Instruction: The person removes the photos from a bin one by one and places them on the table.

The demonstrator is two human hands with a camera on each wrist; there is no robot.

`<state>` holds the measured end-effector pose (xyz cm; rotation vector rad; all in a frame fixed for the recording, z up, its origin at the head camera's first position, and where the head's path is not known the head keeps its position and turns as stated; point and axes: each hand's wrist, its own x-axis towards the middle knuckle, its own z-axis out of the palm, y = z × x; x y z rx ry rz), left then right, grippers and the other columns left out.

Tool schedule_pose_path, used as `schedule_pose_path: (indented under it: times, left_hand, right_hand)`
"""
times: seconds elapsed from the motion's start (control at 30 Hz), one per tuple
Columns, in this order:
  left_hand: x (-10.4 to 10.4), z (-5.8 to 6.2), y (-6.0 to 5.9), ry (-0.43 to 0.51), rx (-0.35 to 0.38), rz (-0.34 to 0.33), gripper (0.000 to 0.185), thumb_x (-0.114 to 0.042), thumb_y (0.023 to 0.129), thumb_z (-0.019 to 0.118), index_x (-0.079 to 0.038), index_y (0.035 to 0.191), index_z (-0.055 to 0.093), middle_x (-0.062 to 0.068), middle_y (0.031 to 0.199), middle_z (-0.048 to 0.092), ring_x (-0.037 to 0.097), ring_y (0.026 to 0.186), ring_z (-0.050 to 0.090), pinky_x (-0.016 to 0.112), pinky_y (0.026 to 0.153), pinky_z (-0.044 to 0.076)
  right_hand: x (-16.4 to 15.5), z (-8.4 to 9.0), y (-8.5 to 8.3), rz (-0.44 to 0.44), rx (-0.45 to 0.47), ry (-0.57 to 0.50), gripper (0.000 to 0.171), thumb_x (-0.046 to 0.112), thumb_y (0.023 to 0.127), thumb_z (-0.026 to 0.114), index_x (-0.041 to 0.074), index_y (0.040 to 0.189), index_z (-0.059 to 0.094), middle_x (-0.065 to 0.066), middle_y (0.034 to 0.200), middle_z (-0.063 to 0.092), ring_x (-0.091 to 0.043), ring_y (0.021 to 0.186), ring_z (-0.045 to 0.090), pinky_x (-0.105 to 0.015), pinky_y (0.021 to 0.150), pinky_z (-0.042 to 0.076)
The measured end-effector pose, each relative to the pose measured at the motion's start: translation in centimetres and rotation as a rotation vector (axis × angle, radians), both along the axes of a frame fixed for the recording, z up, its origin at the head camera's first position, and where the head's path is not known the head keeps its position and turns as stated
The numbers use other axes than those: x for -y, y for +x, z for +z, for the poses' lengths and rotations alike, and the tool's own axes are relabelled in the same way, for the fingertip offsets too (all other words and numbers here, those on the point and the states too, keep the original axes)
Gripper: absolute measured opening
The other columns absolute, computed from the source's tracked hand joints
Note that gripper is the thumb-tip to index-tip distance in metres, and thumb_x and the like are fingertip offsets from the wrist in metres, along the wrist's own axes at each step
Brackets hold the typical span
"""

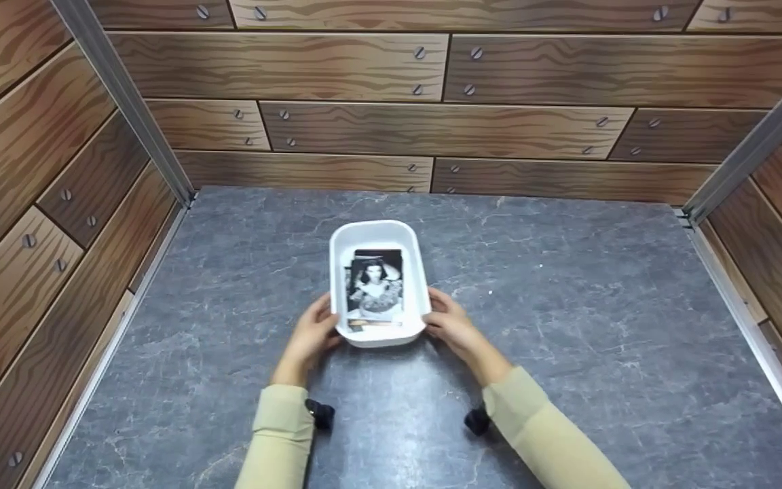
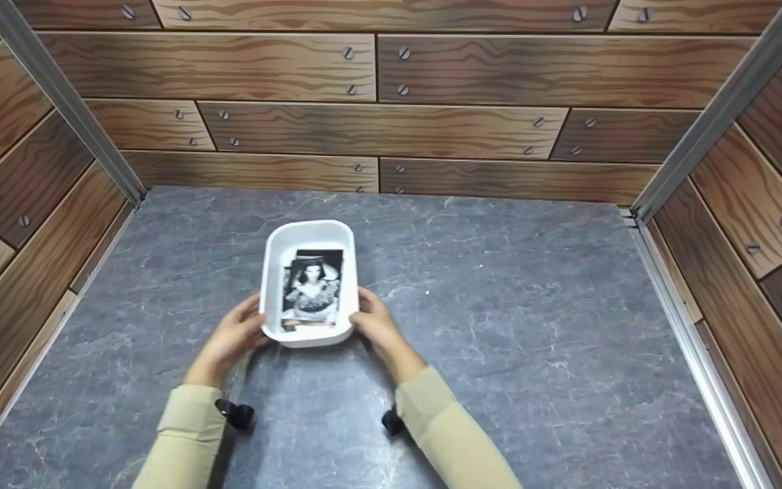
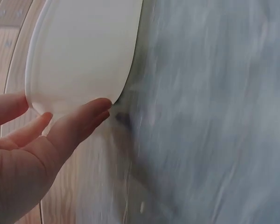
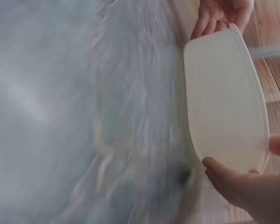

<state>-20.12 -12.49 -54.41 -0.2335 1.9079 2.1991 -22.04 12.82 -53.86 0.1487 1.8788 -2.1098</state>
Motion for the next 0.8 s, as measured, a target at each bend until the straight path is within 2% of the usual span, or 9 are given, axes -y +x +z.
schedule_pose_path:
  times: [0.2,0.3,0.4,0.47,0.53,0.6,0.63,0.7,0.8]
  left_hand:
    - [-3.2,-0.3,1.1,0.031,0.041,-0.047,0.058,-0.002,0.099,0.046,-0.001,0.152,0.022,0.033,0.15,0.03,0.039,0.122,0.052,0.039,0.084,0.058]
    - [-3.8,-0.2,1.2,0.013,0.041,-0.039,0.058,-0.003,0.099,0.046,-0.001,0.152,0.023,0.034,0.15,0.029,0.04,0.122,0.052,0.04,0.085,0.057]
    - [-4.4,-0.1,1.2,0.009,0.047,-0.027,0.057,-0.003,0.099,0.046,-0.002,0.152,0.024,0.033,0.15,0.031,0.039,0.122,0.052,0.04,0.086,0.057]
    - [-4.4,-0.1,1.1,0.012,0.056,-0.019,0.056,-0.003,0.099,0.046,-0.002,0.151,0.026,0.032,0.149,0.031,0.04,0.124,0.05,0.042,0.087,0.056]
    - [-4.3,-0.1,1.1,0.009,0.063,-0.016,0.056,-0.003,0.099,0.046,-0.003,0.151,0.027,0.032,0.149,0.032,0.04,0.126,0.049,0.043,0.088,0.056]
    - [-4.3,-0.1,1.1,0.005,0.064,-0.015,0.056,-0.004,0.099,0.047,-0.003,0.151,0.027,0.032,0.149,0.032,0.04,0.126,0.049,0.043,0.087,0.056]
    - [-4.2,-0.1,1.1,0.003,0.067,-0.014,0.056,-0.004,0.099,0.047,-0.004,0.151,0.028,0.031,0.149,0.032,0.04,0.125,0.049,0.042,0.086,0.057]
    - [-4.2,-0.1,1.1,-0.001,0.068,-0.01,0.056,-0.003,0.098,0.048,-0.004,0.151,0.028,0.031,0.15,0.032,0.039,0.124,0.05,0.041,0.084,0.057]
    - [-4.3,-0.1,1.1,0.001,0.071,-0.008,0.056,-0.003,0.098,0.049,-0.005,0.151,0.029,0.031,0.149,0.033,0.038,0.122,0.051,0.04,0.082,0.058]
  right_hand:
    - [-4.0,-0.3,1.5,-0.02,0.02,-0.033,0.07,-0.013,0.081,0.047,-0.008,0.148,0.025,-0.033,0.149,0.032,-0.027,0.112,0.052,-0.026,0.082,0.053]
    - [-4.4,-0.1,1.7,-0.02,0.008,-0.051,0.071,-0.014,0.082,0.045,-0.009,0.148,0.022,-0.034,0.15,0.029,-0.027,0.115,0.051,-0.026,0.082,0.053]
    - [-4.6,0.2,1.9,-0.025,-0.017,-0.004,0.071,-0.014,0.08,0.045,-0.011,0.147,0.022,-0.036,0.148,0.03,-0.033,0.118,0.049,-0.028,0.086,0.052]
    - [-4.2,0.6,1.7,-0.046,-0.073,0.073,0.071,-0.012,0.081,0.048,-0.011,0.147,0.022,-0.036,0.149,0.029,-0.039,0.128,0.042,-0.035,0.1,0.048]
    - [-3.5,1.3,1.5,-0.091,-0.155,0.177,0.072,-0.008,0.083,0.052,-0.01,0.148,0.021,-0.034,0.151,0.026,-0.043,0.138,0.031,-0.044,0.112,0.036]
    - [-2.5,2.1,1.2,-0.152,-0.259,0.267,0.074,-0.004,0.084,0.059,-0.008,0.148,0.022,-0.031,0.153,0.023,-0.044,0.143,0.021,-0.049,0.118,0.024]
    - [-1.9,2.5,1.1,-0.183,-0.31,0.282,0.075,-0.003,0.085,0.062,-0.007,0.149,0.022,-0.03,0.154,0.022,-0.044,0.144,0.018,-0.05,0.119,0.019]
    - [-0.5,3.3,0.8,-0.227,-0.391,0.29,0.078,0.0,0.084,0.068,-0.004,0.149,0.024,-0.027,0.155,0.023,-0.042,0.144,0.02,-0.05,0.119,0.019]
    - [1.4,3.9,0.2,-0.229,-0.457,0.24,0.083,0.003,0.083,0.073,-0.004,0.149,0.024,-0.026,0.155,0.025,-0.042,0.142,0.023,-0.05,0.119,0.022]
